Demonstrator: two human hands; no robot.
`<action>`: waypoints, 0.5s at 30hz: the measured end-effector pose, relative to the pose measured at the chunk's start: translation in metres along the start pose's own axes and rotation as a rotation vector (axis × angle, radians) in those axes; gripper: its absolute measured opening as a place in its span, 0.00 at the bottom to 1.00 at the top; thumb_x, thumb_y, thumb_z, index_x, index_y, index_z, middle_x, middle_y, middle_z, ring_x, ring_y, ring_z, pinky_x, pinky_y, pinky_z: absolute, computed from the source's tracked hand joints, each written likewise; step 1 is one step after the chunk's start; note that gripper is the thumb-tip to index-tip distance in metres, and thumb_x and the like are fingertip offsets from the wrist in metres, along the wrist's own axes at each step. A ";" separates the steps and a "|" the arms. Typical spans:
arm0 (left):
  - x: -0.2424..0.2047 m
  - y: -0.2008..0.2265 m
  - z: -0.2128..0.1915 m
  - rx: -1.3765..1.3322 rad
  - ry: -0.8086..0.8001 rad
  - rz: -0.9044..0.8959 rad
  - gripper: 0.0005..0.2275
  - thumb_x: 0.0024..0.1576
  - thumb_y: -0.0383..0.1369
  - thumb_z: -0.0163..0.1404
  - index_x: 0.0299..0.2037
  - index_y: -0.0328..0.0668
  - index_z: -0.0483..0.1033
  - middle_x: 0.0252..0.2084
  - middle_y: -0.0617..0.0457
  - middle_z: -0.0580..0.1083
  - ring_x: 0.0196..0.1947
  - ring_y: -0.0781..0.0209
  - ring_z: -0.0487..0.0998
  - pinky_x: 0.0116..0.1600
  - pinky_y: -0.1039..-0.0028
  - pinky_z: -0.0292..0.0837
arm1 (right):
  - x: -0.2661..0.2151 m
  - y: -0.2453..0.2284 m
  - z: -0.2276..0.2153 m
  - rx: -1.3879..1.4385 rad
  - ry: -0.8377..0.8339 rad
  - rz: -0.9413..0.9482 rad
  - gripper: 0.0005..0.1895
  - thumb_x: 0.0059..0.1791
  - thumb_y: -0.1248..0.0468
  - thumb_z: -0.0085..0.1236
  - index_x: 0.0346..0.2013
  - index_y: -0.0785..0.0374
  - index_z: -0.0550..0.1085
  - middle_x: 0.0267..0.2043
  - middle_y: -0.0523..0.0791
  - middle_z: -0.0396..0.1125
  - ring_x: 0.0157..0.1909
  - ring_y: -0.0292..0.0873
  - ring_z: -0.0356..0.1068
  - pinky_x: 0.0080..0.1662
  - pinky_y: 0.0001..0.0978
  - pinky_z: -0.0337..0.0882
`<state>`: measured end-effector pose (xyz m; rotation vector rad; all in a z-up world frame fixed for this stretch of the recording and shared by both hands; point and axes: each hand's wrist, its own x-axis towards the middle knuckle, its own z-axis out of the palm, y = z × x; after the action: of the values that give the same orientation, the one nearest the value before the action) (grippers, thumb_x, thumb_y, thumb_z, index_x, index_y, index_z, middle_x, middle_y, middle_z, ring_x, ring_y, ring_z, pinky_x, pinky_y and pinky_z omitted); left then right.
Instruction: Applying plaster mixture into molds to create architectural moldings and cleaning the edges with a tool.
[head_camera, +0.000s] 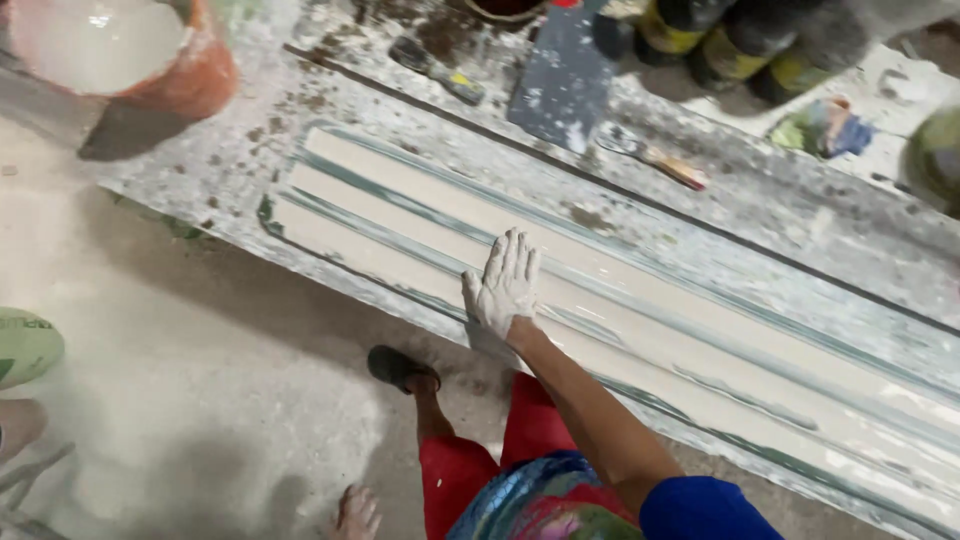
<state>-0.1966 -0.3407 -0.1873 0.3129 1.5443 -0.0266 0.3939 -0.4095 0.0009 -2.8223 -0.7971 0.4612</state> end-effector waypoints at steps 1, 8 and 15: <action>0.003 -0.015 0.026 0.008 -0.005 -0.001 0.33 0.66 0.55 0.34 0.77 0.47 0.48 0.74 0.45 0.56 0.73 0.40 0.56 0.73 0.49 0.50 | -0.016 0.027 -0.004 0.029 0.017 0.004 0.46 0.54 0.41 0.34 0.73 0.77 0.46 0.79 0.62 0.32 0.80 0.62 0.25 0.73 0.58 0.25; -0.100 -0.137 0.163 0.483 0.274 0.280 0.28 0.66 0.42 0.44 0.73 0.34 0.58 0.69 0.36 0.66 0.69 0.34 0.68 0.67 0.48 0.64 | -0.125 0.209 -0.030 0.038 0.058 0.072 0.46 0.53 0.42 0.39 0.73 0.77 0.48 0.79 0.63 0.33 0.80 0.63 0.28 0.73 0.58 0.28; -0.068 -0.208 0.141 0.295 -0.014 0.297 0.25 0.64 0.43 0.44 0.69 0.40 0.60 0.59 0.49 0.70 0.54 0.49 0.74 0.53 0.56 0.66 | -0.233 0.404 -0.046 0.033 0.079 0.154 0.46 0.54 0.42 0.38 0.73 0.78 0.46 0.79 0.64 0.32 0.80 0.64 0.27 0.73 0.59 0.28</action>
<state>-0.1053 -0.5827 -0.1593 0.7724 1.4658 -0.0236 0.4150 -0.8775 0.0015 -2.8628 -0.5548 0.3782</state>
